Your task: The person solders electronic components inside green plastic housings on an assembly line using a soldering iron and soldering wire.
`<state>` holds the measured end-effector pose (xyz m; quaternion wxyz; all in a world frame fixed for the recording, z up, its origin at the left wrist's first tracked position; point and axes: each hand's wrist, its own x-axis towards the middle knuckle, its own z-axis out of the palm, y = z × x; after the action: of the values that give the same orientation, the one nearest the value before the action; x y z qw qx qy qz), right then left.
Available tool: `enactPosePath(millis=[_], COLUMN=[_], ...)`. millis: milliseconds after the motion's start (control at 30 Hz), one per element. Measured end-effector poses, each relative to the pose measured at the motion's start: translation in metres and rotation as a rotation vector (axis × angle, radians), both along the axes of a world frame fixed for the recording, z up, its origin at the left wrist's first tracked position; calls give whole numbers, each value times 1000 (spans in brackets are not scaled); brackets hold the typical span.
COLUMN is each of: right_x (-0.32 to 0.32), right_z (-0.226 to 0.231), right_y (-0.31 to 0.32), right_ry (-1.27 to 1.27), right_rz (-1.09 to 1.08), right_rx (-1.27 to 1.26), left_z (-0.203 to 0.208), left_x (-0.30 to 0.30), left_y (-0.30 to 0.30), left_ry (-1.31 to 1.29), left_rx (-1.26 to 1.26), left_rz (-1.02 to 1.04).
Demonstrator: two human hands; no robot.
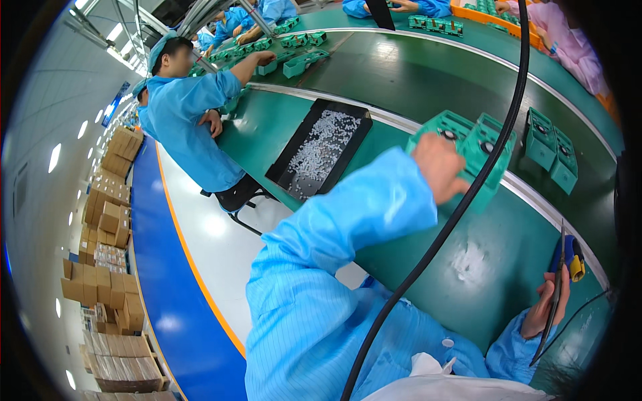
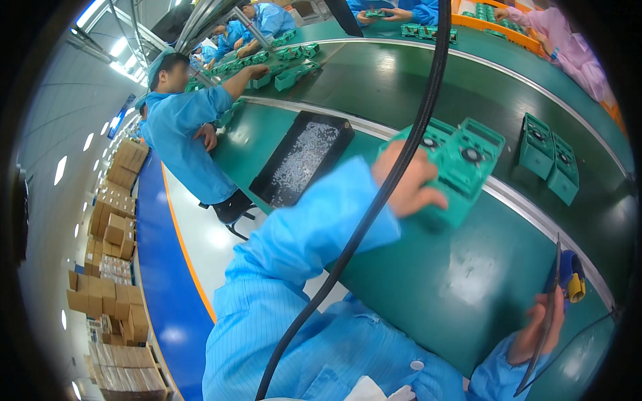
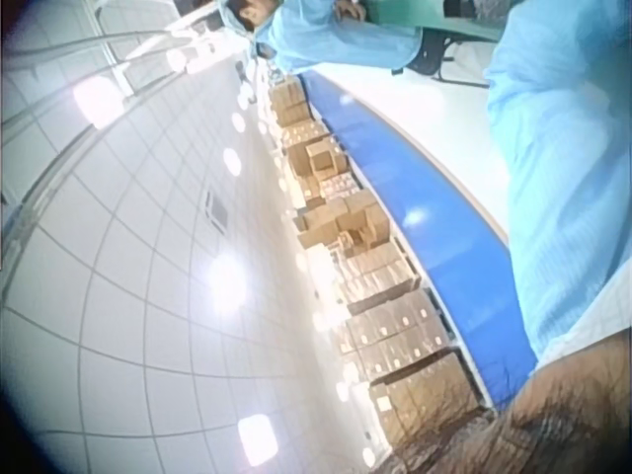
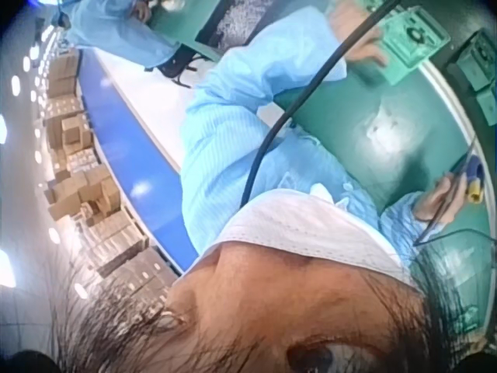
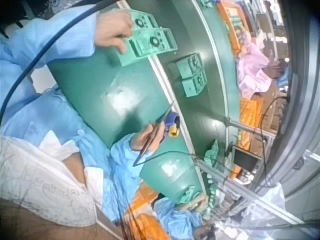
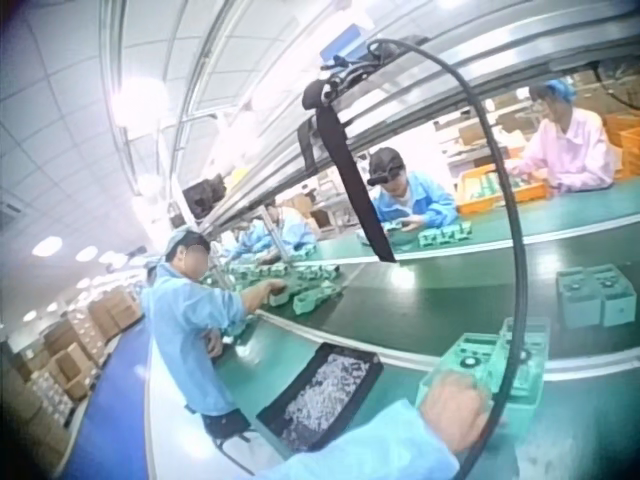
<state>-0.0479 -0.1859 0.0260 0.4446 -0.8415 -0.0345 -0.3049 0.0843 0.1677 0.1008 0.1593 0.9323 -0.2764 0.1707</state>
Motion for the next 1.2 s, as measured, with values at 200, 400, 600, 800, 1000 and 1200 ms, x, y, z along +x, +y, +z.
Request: enactPosePath(millis=[200, 400, 600, 800, 1000, 1200], right_x=[-13, -2, 3, 8, 13, 17], right_z=[14, 49, 58, 40, 31, 29], right_y=[13, 32, 40, 54, 60, 64], right_ry=[-10, -106, -131, 37, 9, -3], right_rz=[-31, 215, 333, 262, 252, 247], right_rx=[78, -16, -195, -80, -96, -89], left_z=[-22, -43, -61, -70, -96, -99], left_x=[-75, -97, -115, -129, -128, -126], left_y=[-37, -52, -74, -83, -79, -80], left_ry=[-79, -24, -75, -117, -339, -327], left_rx=[-72, -43, 60, 44, -4, -96], left_rz=[-156, -169, -143, -148, -220, -240])
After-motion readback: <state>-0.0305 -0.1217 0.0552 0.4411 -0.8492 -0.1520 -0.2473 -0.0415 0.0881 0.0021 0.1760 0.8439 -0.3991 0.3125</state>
